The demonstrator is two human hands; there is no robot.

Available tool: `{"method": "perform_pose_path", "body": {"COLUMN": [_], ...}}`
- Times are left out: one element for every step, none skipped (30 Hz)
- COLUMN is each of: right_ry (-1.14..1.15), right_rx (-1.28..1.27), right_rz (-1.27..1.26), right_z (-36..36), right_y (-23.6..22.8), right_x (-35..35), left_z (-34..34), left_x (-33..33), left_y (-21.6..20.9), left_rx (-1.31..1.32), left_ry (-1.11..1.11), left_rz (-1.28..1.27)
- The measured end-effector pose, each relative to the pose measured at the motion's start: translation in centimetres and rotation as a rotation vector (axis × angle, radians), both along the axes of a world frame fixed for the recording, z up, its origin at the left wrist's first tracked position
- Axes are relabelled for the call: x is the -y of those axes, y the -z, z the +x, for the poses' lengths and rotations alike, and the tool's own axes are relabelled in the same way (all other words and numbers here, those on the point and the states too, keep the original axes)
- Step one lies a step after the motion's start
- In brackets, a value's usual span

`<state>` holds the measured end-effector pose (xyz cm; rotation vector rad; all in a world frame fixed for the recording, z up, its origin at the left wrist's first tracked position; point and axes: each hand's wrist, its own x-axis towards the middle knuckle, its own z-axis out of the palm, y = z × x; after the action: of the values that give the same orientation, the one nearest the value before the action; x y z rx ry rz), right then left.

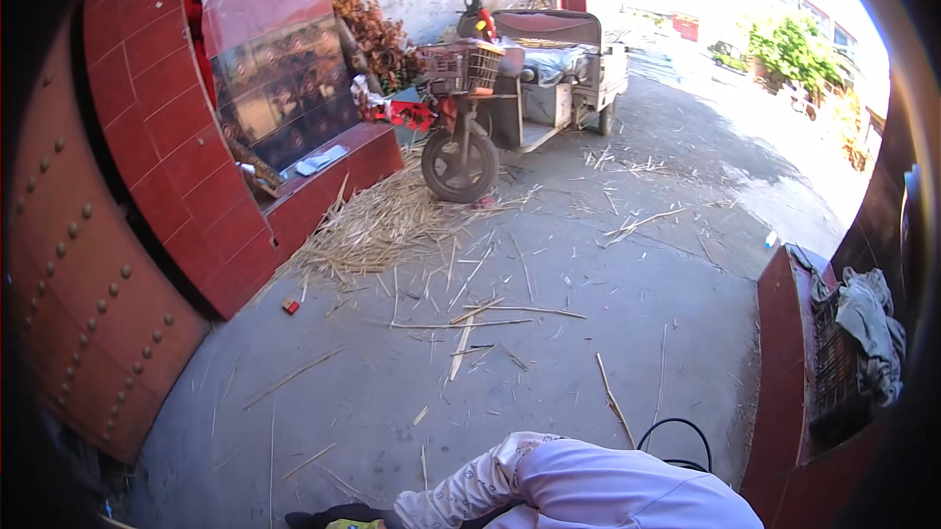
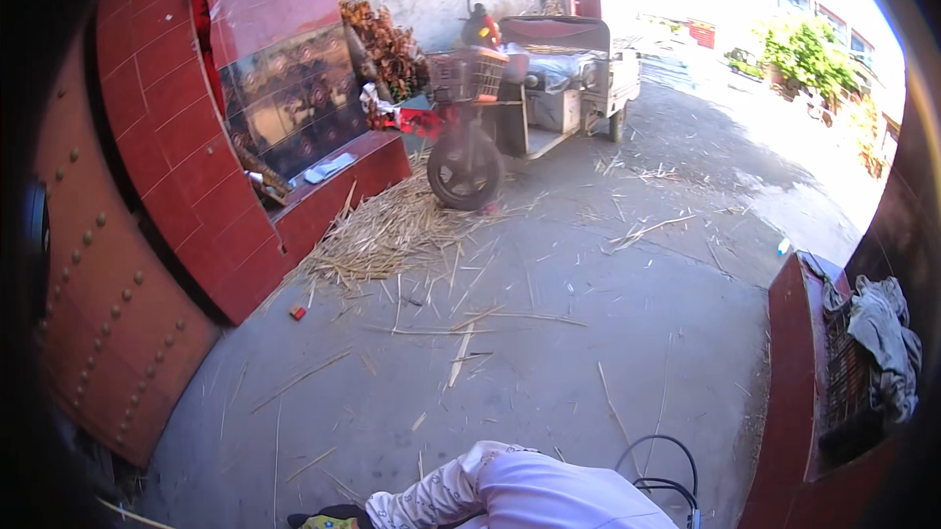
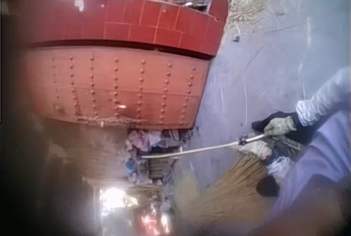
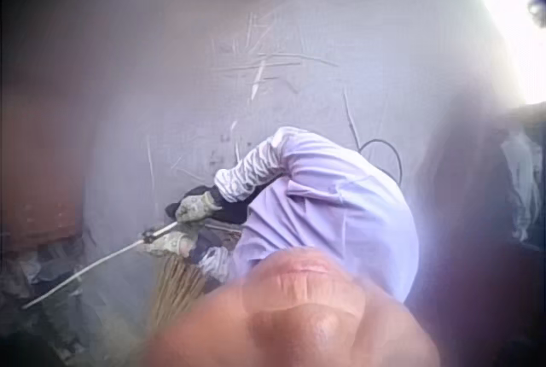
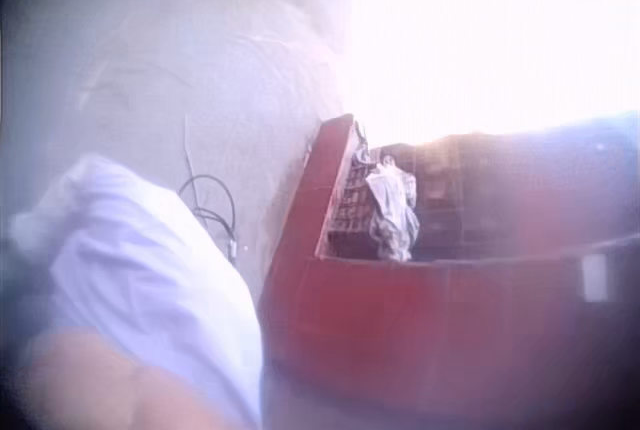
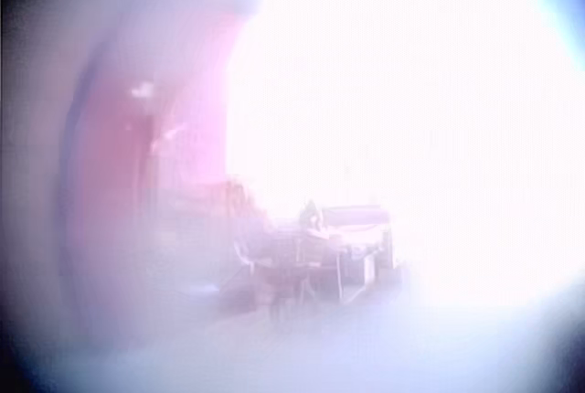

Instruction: The person pulls a reed from a pile, draws it through a handheld splitting tool, and discards the waste. This process is repeated with several more reeds while the person sits between two large red doors.

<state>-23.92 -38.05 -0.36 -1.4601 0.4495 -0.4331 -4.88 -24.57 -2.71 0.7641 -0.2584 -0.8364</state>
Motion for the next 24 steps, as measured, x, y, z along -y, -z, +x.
{"method": "perform_pose_path", "body": {"right_ry": [0.011, 0.082, 0.106, 0.085, -0.022, 0.067, 0.202, 0.344, 0.302, 0.252, 0.257, 0.259, 0.310, 0.364, 0.288, 0.243, 0.264, 0.209, 0.266, 0.330, 0.340, 0.311, 0.271, 0.307], "right_rx": [0.031, 0.028, -0.069, 0.231, -0.267, -0.283, -0.353, -0.344, -0.478, -0.609, -0.718, -0.829, -0.639, -0.448, -0.379, -0.277, -0.099, -0.110, -0.070, -0.037, -0.041, -0.074, -0.103, -0.090], "right_rz": [-0.110, -0.212, -0.359, -0.411, -0.616, -0.659, -0.631, -0.757, -0.822, -0.885, -0.869, -0.848, -0.893, -0.935, -0.858, -0.918, -0.826, -0.736, -0.776, -0.813, -0.814, -0.775, -0.738, -0.807], "right_z": [-0.4, -3.2, -6.7, -8.6, -12.5, -16.5, -19.8, -23.0, -23.5, -24.2, -23.3, -21.1, -18.6, -15.5, -11.2, -7.8, -4.4, -2.3, 0.6, 2.0, 2.0, 1.9, 1.8, 0.2], "right_y": [2.4, 2.6, 2.8, 17.5, 7.2, 9.7, 9.5, 14.8, 15.0, 14.0, 11.6, 9.4, 9.1, 8.7, 7.2, 5.3, 4.4, 1.7, 1.5, 1.3, 1.8, 2.4, 2.8, 3.0], "right_x": [0.4, 0.6, 0.9, 2.4, 2.8, 3.4, 4.2, 5.6, 6.6, 7.7, 8.4, 8.3, 8.1, 8.2, 7.7, 6.7, 5.4, 4.1, 3.0, 2.4, 2.5, 2.7, 3.0, 3.5], "left_z": [0.4, 0.6, 1.0, 0.2, 1.6, 1.8, 2.1, 2.0, 2.3, 2.8, 3.0, 3.1, 3.0, 3.0, 3.0, 3.0, 3.0, 3.1, 3.1, 3.1, 3.4, 3.5, 4.0, 4.1], "left_x": [0.0, 0.5, 0.8, 2.0, 0.9, 1.1, 1.1, 1.6, 1.3, 1.2, 1.1, 1.2, 1.2, 1.2, 1.0, 0.8, 0.8, 0.8, 0.4, 0.6, 0.4, 0.4, 0.1, 0.2], "left_y": [0.2, 0.2, 0.5, 0.4, 0.9, 0.8, 1.2, 1.2, 1.3, 1.4, 1.5, 1.5, 1.6, 1.8, 2.0, 2.4, 2.6, 2.7, 2.9, 3.0, 3.1, 3.2, 3.3, 3.6], "left_rx": [-0.016, -0.034, -0.048, -0.061, -0.067, -0.077, -0.083, -0.097, -0.101, -0.101, -0.102, -0.101, -0.106, -0.109, -0.115, -0.132, -0.146, -0.156, -0.159, -0.162, -0.169, -0.176, -0.177, -0.189], "left_ry": [0.009, 0.039, 0.054, 0.100, 0.061, 0.078, 0.074, 0.097, 0.085, 0.081, 0.079, 0.084, 0.091, 0.090, 0.086, 0.080, 0.079, 0.077, 0.078, 0.076, 0.085, 0.089, 0.069, 0.078], "left_rz": [-0.014, -0.021, -0.023, -0.039, -0.037, -0.043, -0.050, -0.059, -0.061, -0.063, -0.064, -0.064, -0.068, -0.076, -0.082, -0.093, -0.101, -0.113, -0.119, -0.131, -0.128, -0.134, -0.144, -0.145]}}
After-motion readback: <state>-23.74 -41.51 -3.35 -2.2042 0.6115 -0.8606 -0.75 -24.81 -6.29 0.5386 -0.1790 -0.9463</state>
